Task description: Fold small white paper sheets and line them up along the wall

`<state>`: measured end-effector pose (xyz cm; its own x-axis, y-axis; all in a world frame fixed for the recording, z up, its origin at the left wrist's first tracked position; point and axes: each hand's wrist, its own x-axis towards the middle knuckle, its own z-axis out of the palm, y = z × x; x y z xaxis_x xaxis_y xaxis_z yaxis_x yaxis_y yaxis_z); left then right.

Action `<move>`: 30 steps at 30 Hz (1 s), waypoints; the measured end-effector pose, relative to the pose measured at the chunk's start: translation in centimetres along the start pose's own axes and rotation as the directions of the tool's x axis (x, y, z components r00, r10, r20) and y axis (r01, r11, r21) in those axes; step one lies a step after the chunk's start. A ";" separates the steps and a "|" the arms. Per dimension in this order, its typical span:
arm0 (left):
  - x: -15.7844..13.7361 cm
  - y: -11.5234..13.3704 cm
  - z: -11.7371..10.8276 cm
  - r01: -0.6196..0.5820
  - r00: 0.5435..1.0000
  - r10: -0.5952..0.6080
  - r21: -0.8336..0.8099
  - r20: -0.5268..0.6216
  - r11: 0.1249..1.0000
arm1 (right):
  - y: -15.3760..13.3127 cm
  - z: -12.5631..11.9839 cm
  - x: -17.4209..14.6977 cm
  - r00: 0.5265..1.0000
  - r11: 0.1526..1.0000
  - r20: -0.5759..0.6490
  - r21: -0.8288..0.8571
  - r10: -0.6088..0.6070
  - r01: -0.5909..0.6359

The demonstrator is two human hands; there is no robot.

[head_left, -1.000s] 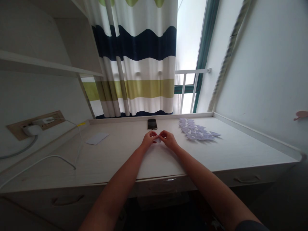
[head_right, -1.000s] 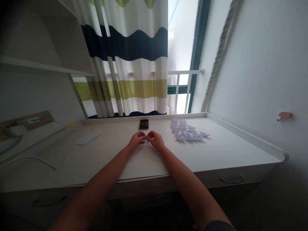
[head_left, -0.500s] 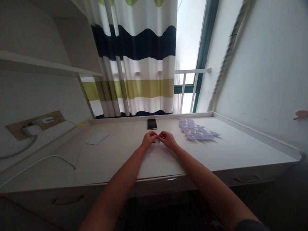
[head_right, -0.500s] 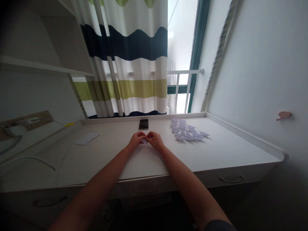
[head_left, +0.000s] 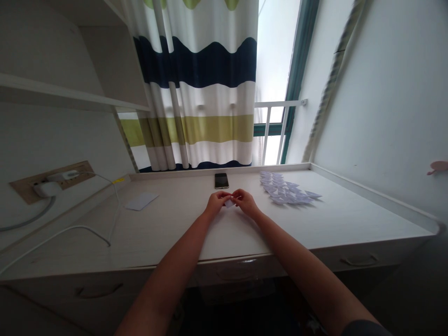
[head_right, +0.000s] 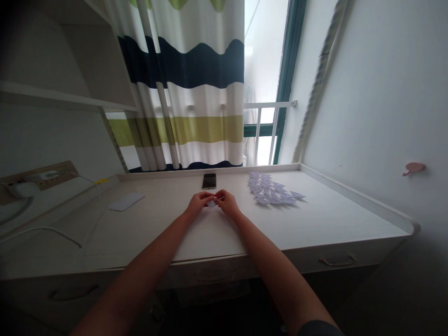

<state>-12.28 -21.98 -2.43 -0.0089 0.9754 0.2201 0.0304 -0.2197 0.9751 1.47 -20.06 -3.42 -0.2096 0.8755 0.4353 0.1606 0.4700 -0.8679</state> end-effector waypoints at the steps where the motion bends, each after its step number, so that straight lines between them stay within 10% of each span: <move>1: 0.0 0.0 0.0 -0.012 1.000 0.012 0.004 -0.005 1.000 | 0.0 0.0 0.0 1.000 1.000 0.008 0.009 0.019 -0.019; 30: -0.4 0.4 0.0 -0.042 0.997 0.043 -0.024 0.056 0.999 | -0.9 -0.7 -0.2 0.994 0.979 -0.018 0.174 0.112 -0.107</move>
<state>-12.29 -22.49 -2.16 0.0489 0.9644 0.2597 0.0066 -0.2603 0.9655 2.03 -20.58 -2.55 -0.1733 0.9245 0.3395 0.0119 0.3467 -0.9379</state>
